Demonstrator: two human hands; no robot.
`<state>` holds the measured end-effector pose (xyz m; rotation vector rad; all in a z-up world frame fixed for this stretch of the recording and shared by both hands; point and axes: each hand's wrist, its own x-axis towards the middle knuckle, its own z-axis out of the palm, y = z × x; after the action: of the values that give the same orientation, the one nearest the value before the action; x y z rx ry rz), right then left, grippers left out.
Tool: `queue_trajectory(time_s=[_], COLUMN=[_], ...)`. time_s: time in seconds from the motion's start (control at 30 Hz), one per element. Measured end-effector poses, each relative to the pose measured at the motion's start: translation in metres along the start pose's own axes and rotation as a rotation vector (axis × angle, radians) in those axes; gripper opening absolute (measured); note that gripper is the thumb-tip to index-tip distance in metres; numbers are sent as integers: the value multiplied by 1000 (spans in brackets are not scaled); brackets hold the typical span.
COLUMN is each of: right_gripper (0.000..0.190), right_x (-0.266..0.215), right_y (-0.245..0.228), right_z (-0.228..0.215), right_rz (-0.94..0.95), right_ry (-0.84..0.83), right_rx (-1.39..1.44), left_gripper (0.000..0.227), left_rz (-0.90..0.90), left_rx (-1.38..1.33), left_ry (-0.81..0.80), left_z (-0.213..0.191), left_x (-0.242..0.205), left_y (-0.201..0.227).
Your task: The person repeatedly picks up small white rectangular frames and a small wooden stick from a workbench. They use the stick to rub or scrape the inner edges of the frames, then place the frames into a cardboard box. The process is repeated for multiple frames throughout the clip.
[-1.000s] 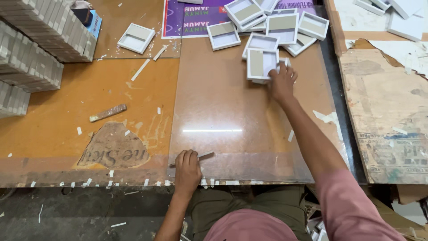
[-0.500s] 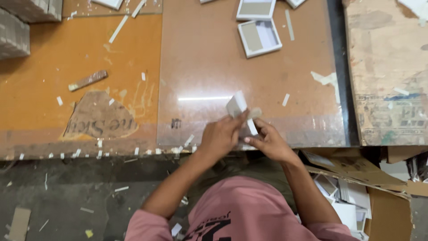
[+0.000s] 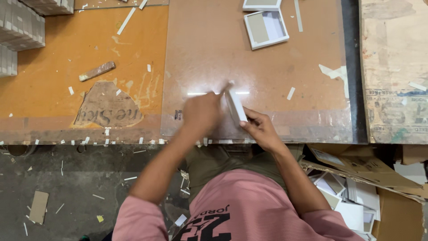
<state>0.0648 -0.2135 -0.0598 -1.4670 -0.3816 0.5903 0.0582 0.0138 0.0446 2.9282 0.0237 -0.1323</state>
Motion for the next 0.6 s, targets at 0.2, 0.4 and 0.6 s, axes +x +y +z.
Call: queue_trajectory(time_s=[0.2, 0.4, 0.6], right_gripper=[41, 76, 82], right_x=[-2, -9, 5], right_y=[-5, 10, 17], right_z=[10, 14, 29], right_rz=[-102, -246, -283], right_ry=[-24, 133, 210], right_rx=[-235, -561, -433], left_gripper=[34, 38, 42], left_rz=[191, 54, 252], left_rx=[-612, -797, -796], left_ry=[373, -96, 269], left_z=[-10, 48, 64], left_x=[21, -27, -46], left_y=[-59, -4, 36])
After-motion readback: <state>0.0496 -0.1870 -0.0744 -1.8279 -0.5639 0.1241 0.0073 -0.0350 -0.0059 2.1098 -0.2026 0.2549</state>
